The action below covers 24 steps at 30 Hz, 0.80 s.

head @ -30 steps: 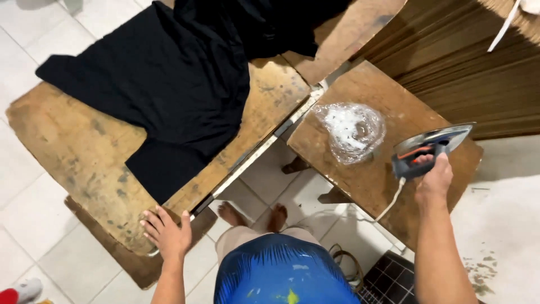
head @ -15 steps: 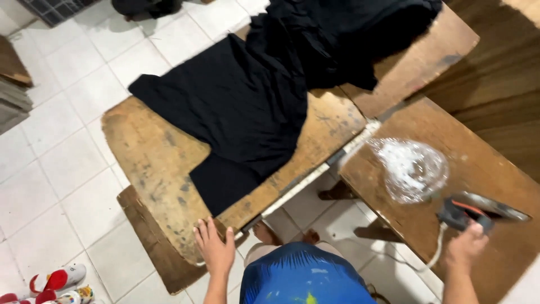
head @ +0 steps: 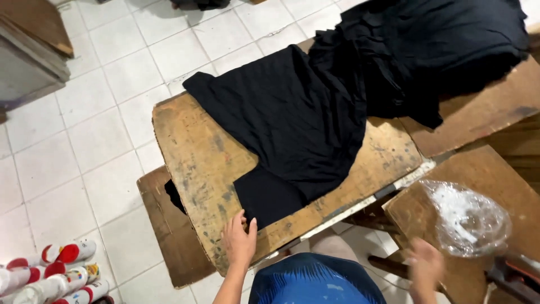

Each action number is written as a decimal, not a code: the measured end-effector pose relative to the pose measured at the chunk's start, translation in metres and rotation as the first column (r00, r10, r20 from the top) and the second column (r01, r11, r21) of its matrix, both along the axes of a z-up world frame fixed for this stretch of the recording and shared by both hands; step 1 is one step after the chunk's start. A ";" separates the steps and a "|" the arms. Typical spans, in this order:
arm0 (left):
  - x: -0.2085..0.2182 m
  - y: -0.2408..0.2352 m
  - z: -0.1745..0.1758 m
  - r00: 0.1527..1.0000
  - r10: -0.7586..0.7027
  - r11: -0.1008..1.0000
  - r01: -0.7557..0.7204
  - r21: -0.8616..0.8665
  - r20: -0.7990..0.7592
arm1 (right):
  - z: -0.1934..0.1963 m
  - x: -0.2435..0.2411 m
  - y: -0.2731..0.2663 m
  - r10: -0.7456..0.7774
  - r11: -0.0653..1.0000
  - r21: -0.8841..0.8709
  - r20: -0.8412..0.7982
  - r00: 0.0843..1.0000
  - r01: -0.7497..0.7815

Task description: Applying heat-transfer labels to black shirts using a hand iron on a wooden table.

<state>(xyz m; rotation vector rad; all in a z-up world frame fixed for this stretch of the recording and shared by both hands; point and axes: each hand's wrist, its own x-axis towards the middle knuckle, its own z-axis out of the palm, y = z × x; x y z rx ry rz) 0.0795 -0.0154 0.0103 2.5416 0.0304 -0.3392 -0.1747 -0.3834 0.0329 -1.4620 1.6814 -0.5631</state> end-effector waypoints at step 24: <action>0.023 -0.041 0.004 0.778 0.345 0.723 -0.577 -0.379 -0.526 | 0.002 0.284 -0.033 0.490 0.764 0.242 0.386 0.782 -0.598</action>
